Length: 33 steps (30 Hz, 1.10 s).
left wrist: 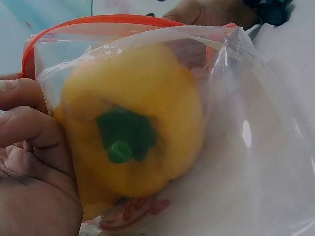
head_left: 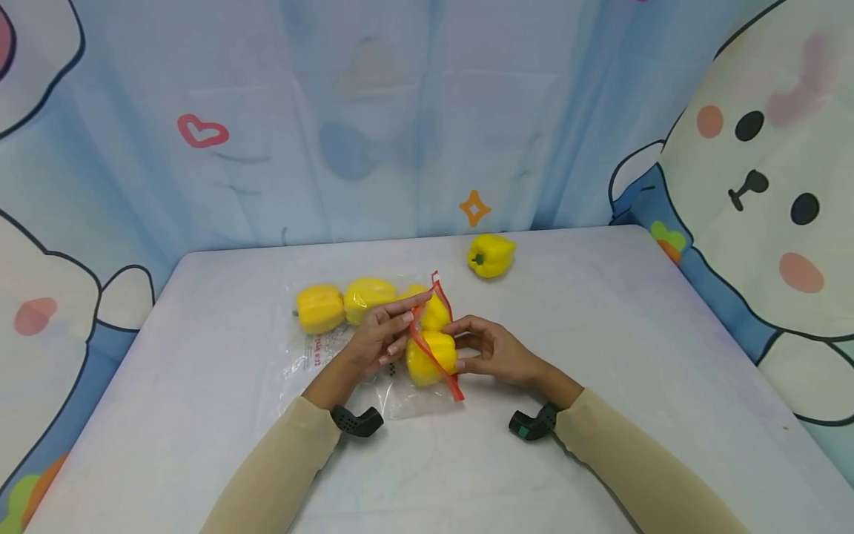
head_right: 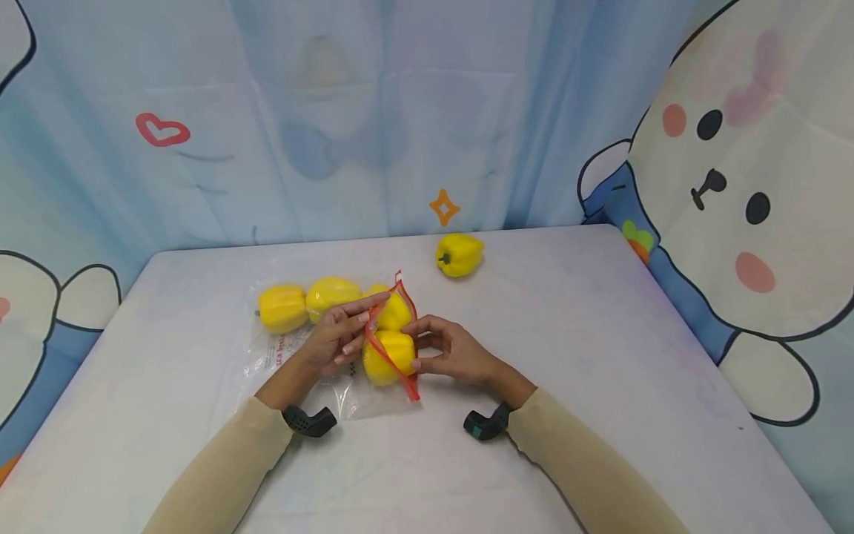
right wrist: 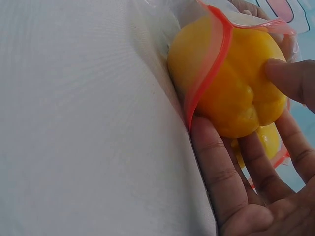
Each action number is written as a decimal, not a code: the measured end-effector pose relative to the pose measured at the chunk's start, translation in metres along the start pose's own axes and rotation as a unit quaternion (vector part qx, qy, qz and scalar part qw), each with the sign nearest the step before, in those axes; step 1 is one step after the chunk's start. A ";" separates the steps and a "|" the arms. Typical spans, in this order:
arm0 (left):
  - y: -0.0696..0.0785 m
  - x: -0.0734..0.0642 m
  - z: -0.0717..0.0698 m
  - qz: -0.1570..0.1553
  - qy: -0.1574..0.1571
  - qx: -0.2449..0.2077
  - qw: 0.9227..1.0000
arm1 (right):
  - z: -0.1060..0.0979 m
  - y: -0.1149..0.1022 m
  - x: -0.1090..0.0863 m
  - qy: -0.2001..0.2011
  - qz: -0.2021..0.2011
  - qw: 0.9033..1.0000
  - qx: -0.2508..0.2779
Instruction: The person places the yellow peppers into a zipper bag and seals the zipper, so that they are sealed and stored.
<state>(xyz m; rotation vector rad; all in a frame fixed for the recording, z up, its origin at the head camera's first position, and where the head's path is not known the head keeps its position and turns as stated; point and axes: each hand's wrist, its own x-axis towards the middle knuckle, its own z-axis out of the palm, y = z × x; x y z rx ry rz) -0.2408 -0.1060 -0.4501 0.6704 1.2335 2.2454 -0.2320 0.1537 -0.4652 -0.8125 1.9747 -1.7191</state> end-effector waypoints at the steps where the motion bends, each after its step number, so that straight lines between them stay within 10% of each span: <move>1: 0.001 0.000 0.000 -0.002 0.001 0.007 1.000 | 0.000 0.001 0.000 0.000 0.000 1.000 -0.004; 11: 0.020 -0.001 0.004 -0.025 0.016 0.102 0.994 | 0.001 0.003 0.002 0.000 0.002 0.999 -0.032; 33: 0.031 -0.002 0.009 -0.056 0.021 0.077 0.995 | 0.008 0.000 0.001 0.024 -0.010 0.995 -0.100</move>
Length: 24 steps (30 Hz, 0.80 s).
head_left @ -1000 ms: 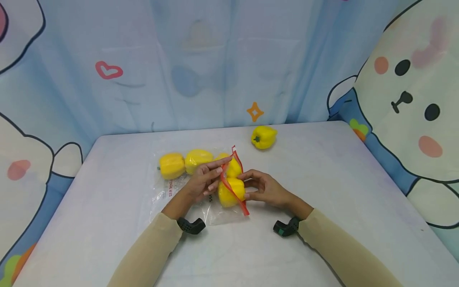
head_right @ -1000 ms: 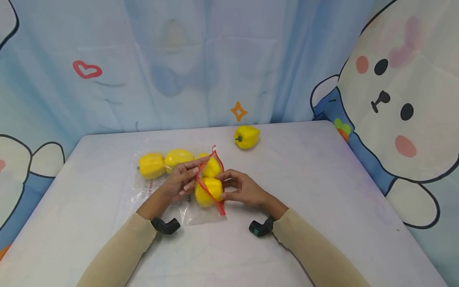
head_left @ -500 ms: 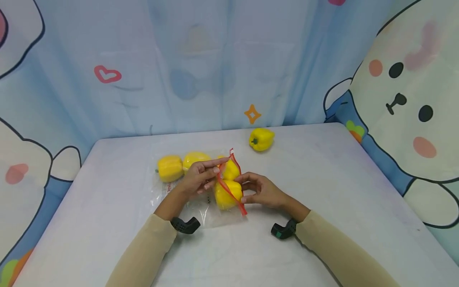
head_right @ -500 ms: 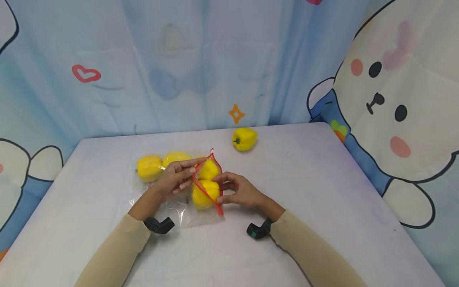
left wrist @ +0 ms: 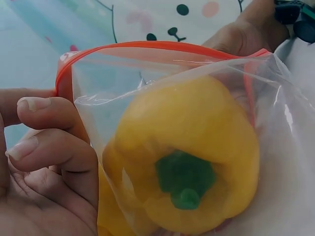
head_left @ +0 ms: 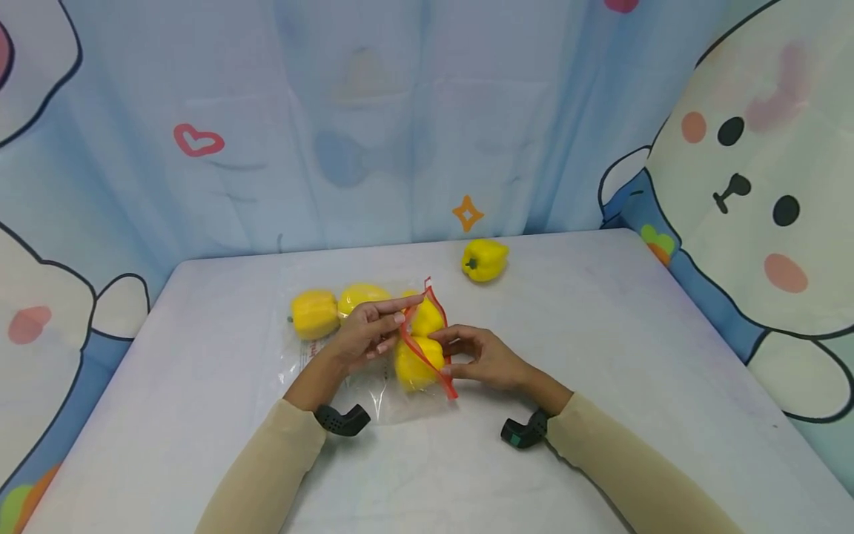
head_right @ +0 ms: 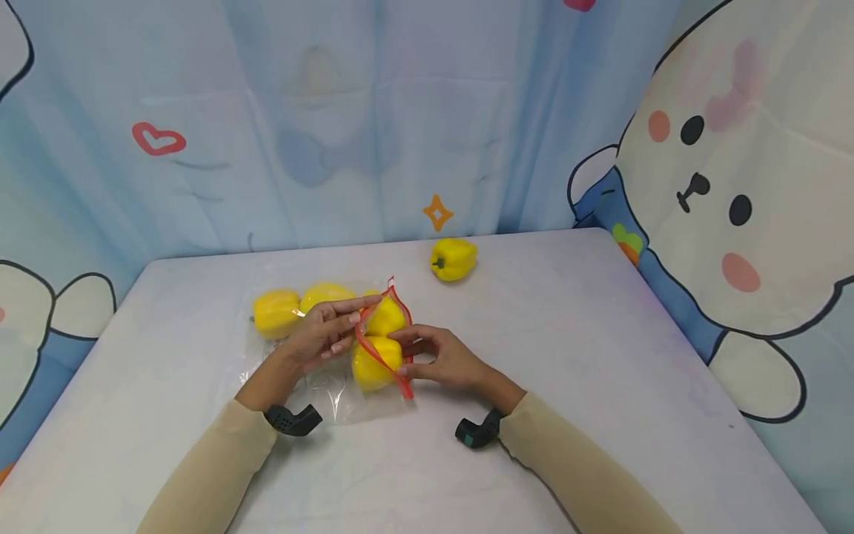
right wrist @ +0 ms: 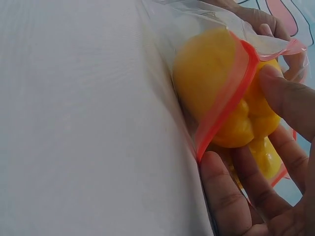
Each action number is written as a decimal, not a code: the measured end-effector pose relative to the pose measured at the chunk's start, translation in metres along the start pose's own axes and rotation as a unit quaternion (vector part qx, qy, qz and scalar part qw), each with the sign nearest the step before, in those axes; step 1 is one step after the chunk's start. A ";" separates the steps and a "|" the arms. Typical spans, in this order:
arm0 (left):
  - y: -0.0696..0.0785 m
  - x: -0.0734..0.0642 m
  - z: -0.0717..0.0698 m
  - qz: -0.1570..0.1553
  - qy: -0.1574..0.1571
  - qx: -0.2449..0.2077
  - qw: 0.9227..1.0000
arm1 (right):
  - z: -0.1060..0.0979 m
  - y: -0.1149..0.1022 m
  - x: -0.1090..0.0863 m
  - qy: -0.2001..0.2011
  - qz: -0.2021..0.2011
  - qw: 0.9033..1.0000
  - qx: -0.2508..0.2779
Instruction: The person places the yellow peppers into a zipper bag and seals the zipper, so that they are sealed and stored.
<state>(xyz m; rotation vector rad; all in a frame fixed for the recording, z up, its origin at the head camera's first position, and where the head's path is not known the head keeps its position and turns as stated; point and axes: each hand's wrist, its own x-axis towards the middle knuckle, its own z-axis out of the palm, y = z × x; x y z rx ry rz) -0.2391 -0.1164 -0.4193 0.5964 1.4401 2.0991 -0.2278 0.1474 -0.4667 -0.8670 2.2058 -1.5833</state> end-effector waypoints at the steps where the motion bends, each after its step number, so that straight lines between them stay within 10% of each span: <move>1: 0.000 0.000 0.000 -0.001 0.000 -0.001 1.000 | 0.000 0.000 0.000 0.000 0.001 1.000 -0.002; 24: 0.002 -0.002 -0.002 -0.018 -0.008 -0.016 1.000 | 0.002 -0.008 -0.001 -0.001 0.011 1.000 -0.024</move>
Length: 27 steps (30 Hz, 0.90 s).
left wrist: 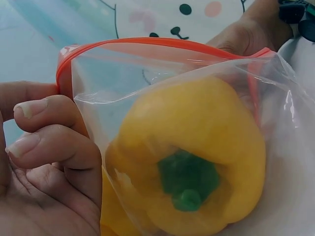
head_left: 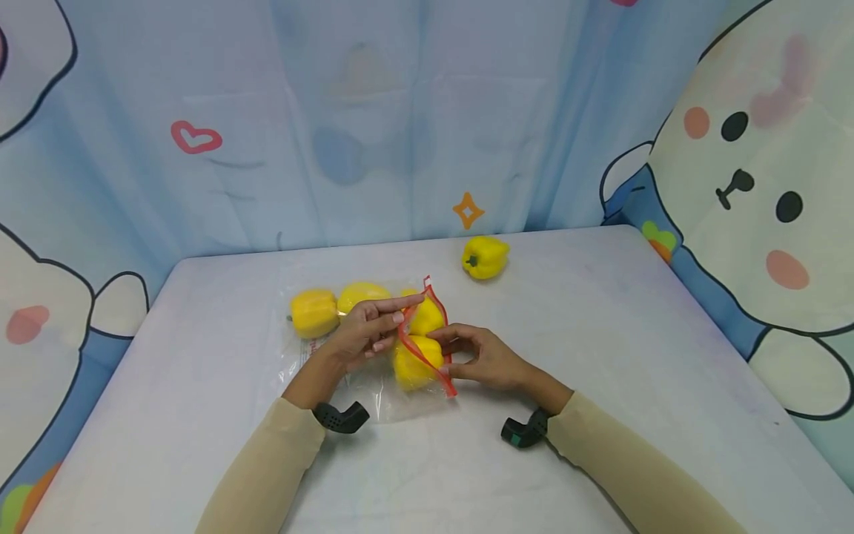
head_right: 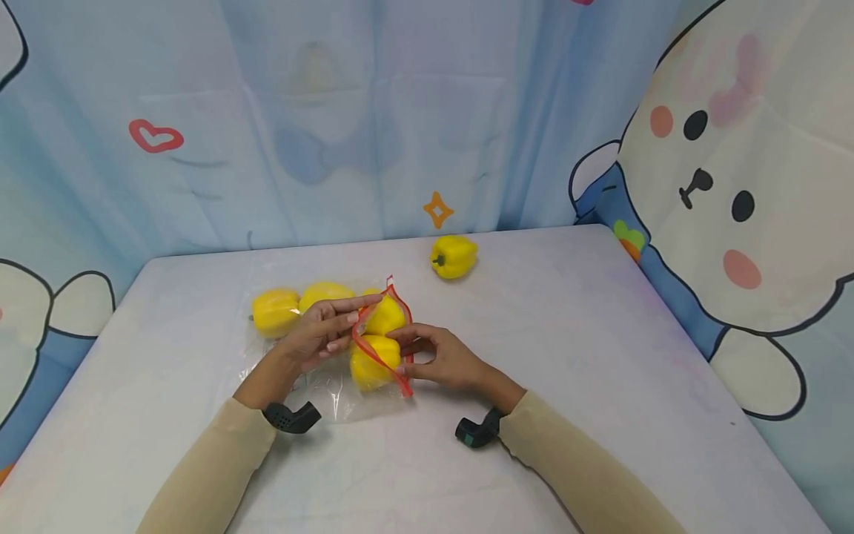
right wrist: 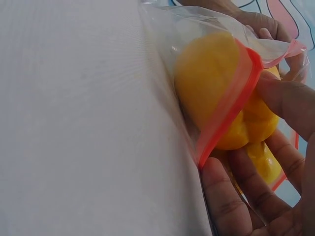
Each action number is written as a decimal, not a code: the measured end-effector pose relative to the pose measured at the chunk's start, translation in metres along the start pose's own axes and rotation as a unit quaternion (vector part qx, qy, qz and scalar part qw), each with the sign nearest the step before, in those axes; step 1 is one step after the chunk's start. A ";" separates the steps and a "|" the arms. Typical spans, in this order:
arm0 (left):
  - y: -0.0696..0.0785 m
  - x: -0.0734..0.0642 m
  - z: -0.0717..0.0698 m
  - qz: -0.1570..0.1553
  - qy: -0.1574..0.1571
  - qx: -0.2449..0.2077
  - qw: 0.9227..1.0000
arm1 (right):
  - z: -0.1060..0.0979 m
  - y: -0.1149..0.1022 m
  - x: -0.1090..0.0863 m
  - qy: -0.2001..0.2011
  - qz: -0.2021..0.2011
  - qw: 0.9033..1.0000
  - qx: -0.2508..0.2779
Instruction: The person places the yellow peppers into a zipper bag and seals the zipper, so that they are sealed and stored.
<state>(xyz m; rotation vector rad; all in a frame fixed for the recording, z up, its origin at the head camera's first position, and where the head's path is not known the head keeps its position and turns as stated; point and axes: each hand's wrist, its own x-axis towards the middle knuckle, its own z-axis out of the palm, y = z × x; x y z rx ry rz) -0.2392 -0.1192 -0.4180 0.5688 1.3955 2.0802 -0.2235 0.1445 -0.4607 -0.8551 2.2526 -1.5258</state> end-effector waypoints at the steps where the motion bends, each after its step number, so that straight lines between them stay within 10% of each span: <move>1: 0.000 0.000 0.000 -0.001 -0.001 0.000 1.000 | 0.000 0.000 0.000 0.000 0.001 1.000 -0.001; 27: 0.001 0.001 0.000 0.001 -0.003 0.004 1.000 | 0.000 -0.001 0.002 -0.010 0.006 0.999 -0.030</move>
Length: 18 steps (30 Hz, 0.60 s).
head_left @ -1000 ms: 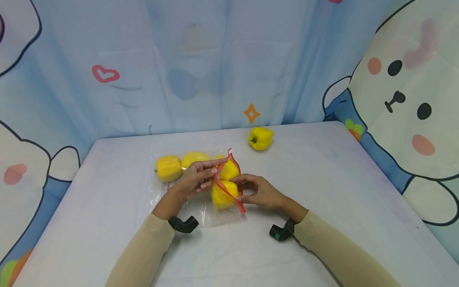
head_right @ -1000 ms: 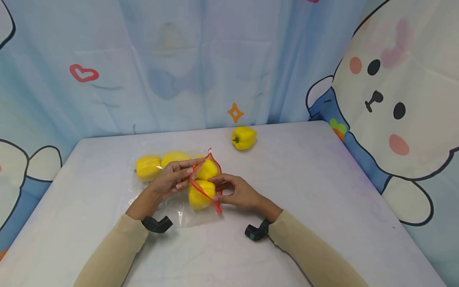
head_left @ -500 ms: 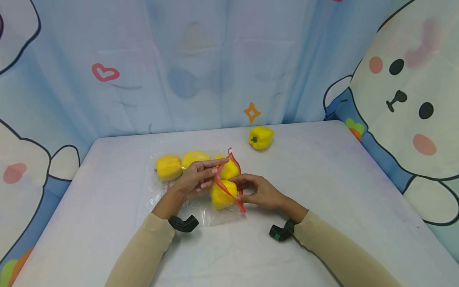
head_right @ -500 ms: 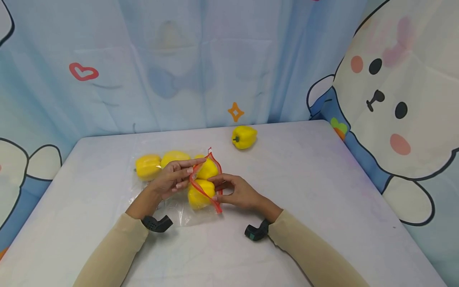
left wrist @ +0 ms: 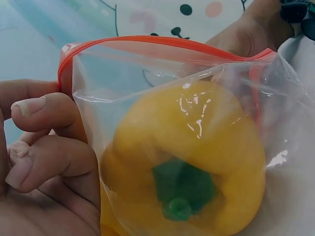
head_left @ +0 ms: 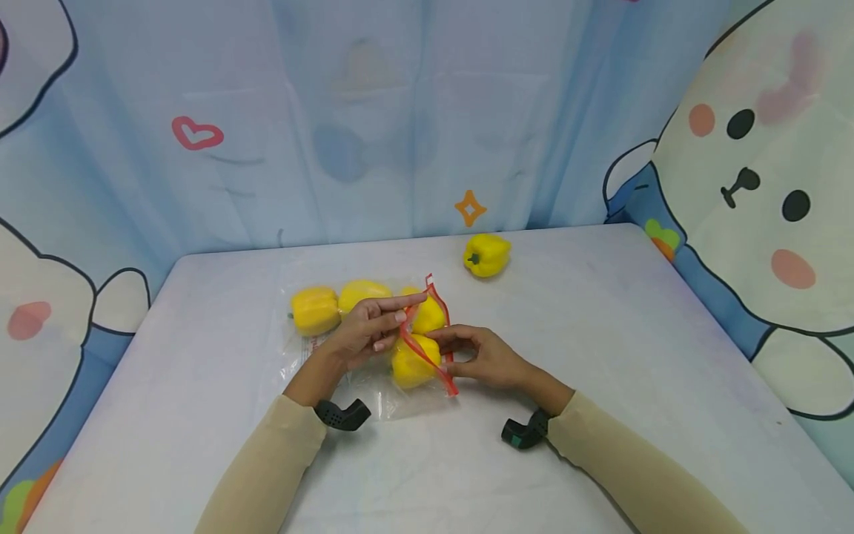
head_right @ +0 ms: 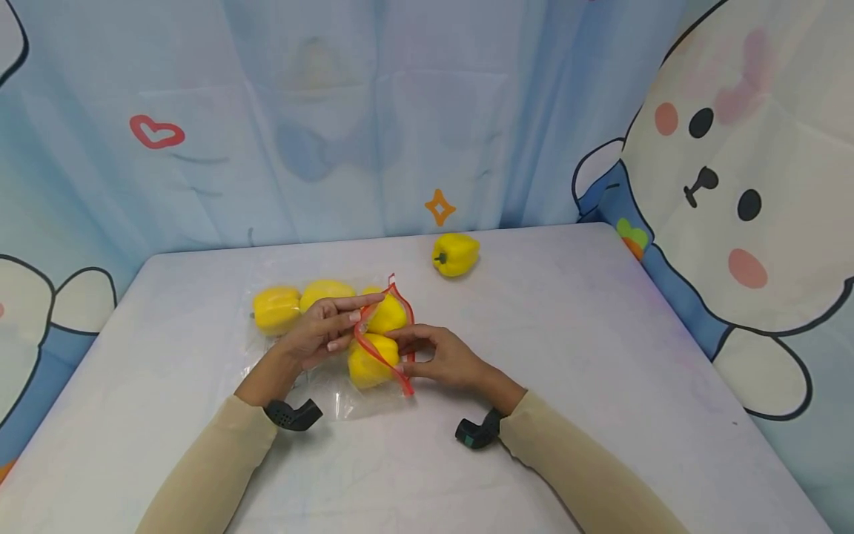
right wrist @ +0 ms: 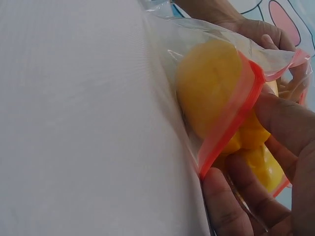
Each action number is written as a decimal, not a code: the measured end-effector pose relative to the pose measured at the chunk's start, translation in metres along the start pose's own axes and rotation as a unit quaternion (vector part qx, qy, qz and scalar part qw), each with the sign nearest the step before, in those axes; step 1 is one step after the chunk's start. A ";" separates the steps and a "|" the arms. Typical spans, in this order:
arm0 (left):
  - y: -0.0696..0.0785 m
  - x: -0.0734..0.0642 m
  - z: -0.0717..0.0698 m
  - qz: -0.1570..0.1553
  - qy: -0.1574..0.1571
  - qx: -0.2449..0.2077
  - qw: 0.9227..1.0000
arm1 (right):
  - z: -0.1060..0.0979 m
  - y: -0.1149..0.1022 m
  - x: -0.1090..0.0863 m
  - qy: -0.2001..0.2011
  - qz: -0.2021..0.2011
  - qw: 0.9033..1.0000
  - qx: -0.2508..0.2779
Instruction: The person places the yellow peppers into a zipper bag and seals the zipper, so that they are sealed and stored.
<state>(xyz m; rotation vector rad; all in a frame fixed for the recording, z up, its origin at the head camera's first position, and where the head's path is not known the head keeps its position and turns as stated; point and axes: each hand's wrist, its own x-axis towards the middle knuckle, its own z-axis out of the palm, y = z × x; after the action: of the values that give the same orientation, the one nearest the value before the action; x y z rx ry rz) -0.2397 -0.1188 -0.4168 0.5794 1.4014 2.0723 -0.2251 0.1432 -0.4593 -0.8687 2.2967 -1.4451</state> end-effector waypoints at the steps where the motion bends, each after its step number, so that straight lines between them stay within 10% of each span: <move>1: 0.000 0.000 0.000 0.000 0.000 0.000 1.000 | -0.002 0.000 0.000 -0.004 0.000 1.000 0.001; 8: 0.001 -0.001 -0.001 0.013 0.002 0.017 1.000 | -0.043 0.003 0.005 0.051 0.068 0.995 0.057; 14: 0.001 -0.001 0.000 0.018 -0.008 0.020 1.000 | -0.092 0.006 0.024 0.237 0.068 0.962 -0.120; 18: 0.001 -0.001 0.000 0.022 -0.015 0.014 1.000 | -0.120 0.012 0.045 0.214 0.070 0.950 -0.216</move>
<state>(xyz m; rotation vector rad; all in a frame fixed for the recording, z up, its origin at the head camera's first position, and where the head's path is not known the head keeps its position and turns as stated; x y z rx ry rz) -0.2395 -0.1195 -0.4156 0.6556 1.4155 2.0730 -0.3279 0.2042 -0.4121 -0.5081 3.0060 -1.1742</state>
